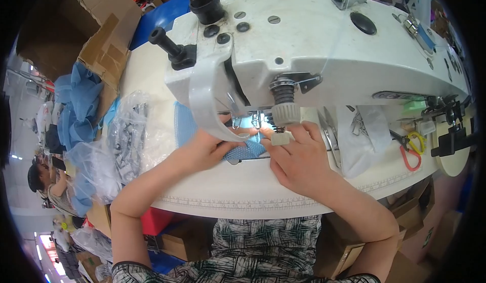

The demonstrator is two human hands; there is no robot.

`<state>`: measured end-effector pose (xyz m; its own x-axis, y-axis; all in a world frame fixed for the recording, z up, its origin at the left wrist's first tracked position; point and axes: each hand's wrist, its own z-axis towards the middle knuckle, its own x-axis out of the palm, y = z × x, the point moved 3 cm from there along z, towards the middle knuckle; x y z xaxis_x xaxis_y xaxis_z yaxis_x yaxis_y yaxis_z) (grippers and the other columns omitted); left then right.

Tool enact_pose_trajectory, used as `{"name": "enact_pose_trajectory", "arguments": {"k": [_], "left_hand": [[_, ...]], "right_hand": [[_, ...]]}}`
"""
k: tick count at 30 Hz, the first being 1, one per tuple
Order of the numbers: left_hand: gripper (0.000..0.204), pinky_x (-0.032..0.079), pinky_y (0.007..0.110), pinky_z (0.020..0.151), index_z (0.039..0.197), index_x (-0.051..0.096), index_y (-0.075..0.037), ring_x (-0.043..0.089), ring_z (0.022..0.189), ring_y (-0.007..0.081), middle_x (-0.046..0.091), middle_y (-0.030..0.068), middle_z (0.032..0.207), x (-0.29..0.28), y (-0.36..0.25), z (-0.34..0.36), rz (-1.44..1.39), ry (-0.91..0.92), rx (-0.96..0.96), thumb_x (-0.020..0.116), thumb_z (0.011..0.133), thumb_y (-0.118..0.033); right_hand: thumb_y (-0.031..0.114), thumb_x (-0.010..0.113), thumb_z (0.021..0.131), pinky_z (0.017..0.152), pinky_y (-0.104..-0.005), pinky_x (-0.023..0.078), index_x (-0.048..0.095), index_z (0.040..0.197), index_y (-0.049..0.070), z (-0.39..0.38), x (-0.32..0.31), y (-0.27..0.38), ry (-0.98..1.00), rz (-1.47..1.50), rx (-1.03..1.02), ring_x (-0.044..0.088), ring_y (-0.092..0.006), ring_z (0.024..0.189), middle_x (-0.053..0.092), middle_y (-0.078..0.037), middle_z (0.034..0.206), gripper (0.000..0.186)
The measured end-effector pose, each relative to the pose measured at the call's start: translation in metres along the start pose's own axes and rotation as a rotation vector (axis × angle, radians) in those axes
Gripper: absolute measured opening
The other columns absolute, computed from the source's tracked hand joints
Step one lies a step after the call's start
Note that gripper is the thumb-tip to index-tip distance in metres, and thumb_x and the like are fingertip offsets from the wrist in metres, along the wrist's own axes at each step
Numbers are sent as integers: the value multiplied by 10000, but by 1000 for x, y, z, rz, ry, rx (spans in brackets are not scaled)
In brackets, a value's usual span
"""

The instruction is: Sewing a blue mesh fabric component using an industrial sewing machine in a workshop.

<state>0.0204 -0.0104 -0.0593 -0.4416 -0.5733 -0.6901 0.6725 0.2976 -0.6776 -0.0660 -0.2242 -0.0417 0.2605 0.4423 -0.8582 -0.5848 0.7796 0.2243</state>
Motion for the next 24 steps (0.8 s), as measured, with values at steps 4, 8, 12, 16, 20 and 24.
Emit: {"name": "enact_pose_trajectory", "arguments": {"k": [4,8,12,16,20,24], "left_hand": [[202,432,422,907,1045,748,-80,584,1116,285,666,62,1173,-12,-27,11,101,-8,120,720,846,-100],[289,443,386,825,1023,714,-48,590,927,261,604,63,948,-2,-68,-3,297,137,143,689,735,-36],[288,478,409,749,1118,705,-10,640,872,285,656,93,1079,11,-67,-17,295,251,88,748,855,-119],[277,442,388,815,1093,687,-36,610,924,266,633,81,1038,7,-64,-16,127,182,54,745,857,-170],[384,457,425,864,1165,699,-34,604,1016,310,654,126,1181,-10,-54,-4,281,33,-34,773,898,-299],[455,471,465,937,1254,709,-41,580,1156,361,649,178,1285,-7,-46,-9,262,90,-57,791,888,-298]], "right_hand": [[114,748,743,905,-464,476,750,1134,77,-3,2,-1,-18,7,-14,592,-297,1005,716,-35,1094,392],[137,759,739,920,-456,478,760,1121,89,-4,3,-1,20,99,-29,593,-275,988,669,-18,1006,386],[151,768,747,933,-448,472,770,1089,105,-4,-1,9,18,148,-32,594,-247,954,659,-3,980,345],[161,773,777,927,-430,460,762,981,115,-5,-1,8,10,138,-52,586,-218,910,667,11,1009,209],[153,774,788,913,-420,457,730,896,109,-6,-2,8,7,96,-98,581,-211,904,688,19,1076,125],[145,777,785,909,-417,460,728,896,110,-2,-5,12,-40,88,-62,580,-215,899,704,24,1150,126]]}}
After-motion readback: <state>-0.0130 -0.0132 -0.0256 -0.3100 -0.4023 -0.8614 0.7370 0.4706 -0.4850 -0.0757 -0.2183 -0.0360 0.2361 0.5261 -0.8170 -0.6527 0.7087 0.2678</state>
